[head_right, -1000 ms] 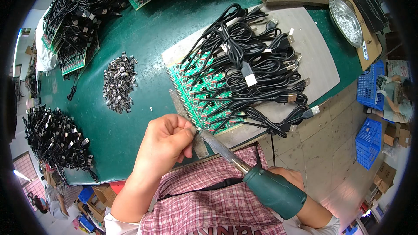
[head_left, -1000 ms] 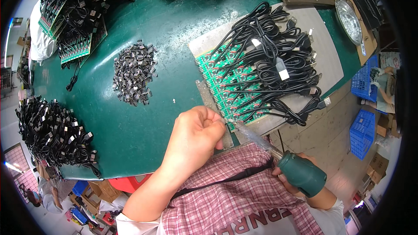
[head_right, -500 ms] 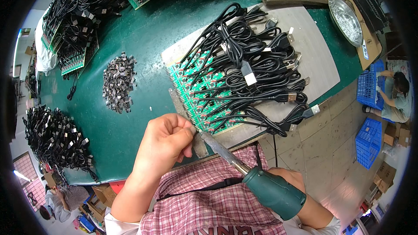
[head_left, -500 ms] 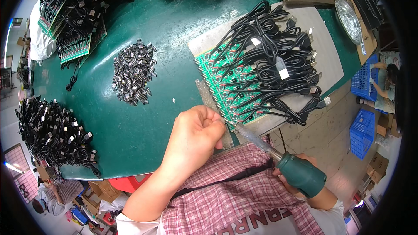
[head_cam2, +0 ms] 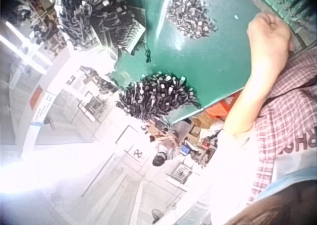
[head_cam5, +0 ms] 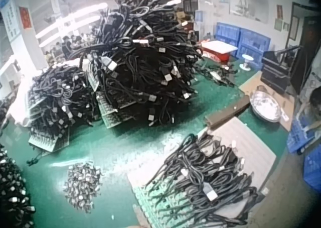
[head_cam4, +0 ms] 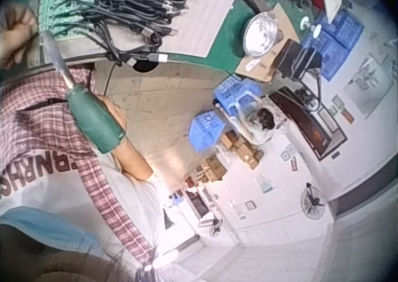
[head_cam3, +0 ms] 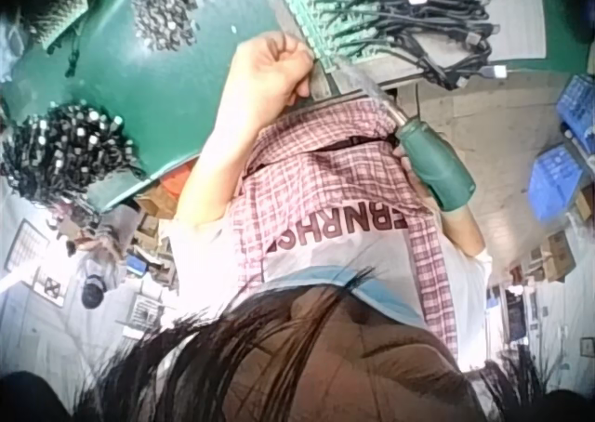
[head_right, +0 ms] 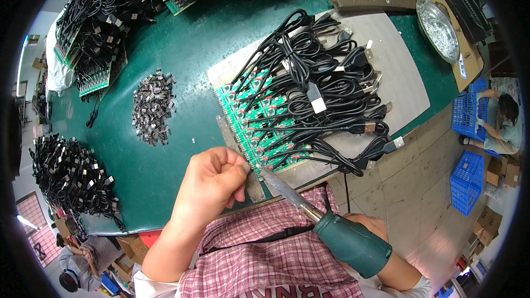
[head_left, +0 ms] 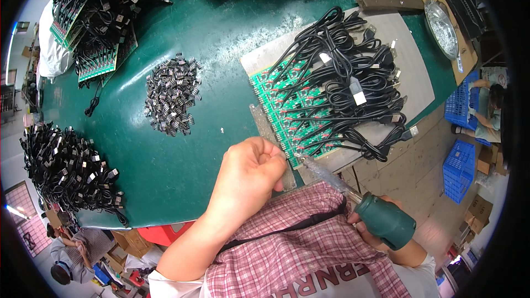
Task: The person takes electronic components from a pile by hand and solders them onto circuit boards connected to cables using a soldering iron.
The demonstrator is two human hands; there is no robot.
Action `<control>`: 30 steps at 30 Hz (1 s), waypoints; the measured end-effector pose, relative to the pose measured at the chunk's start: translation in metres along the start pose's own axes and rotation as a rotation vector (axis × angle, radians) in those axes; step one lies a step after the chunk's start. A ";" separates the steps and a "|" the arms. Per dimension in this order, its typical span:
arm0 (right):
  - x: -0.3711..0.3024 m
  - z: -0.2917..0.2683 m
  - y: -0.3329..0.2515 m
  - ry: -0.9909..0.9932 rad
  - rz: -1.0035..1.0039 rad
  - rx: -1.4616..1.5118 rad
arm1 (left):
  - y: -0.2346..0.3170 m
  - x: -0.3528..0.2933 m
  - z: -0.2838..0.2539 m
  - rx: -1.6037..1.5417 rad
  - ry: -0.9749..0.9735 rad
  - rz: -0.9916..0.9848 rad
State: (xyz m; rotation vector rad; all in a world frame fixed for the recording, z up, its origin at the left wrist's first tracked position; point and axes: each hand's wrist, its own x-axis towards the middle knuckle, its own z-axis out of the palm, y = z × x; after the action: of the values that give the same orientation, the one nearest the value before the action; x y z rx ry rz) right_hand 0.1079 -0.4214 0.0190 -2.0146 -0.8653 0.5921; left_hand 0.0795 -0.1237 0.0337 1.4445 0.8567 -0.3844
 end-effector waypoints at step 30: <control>0.010 -0.002 -0.005 -0.043 -0.031 -0.041 | -0.022 -0.001 -0.071 1.017 0.767 0.712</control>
State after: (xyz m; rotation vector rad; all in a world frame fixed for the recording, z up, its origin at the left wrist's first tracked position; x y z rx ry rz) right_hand 0.1141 -0.4130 0.0230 -2.0282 -0.9394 0.6069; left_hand 0.0433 -0.0588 0.0259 2.8131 0.6568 0.3913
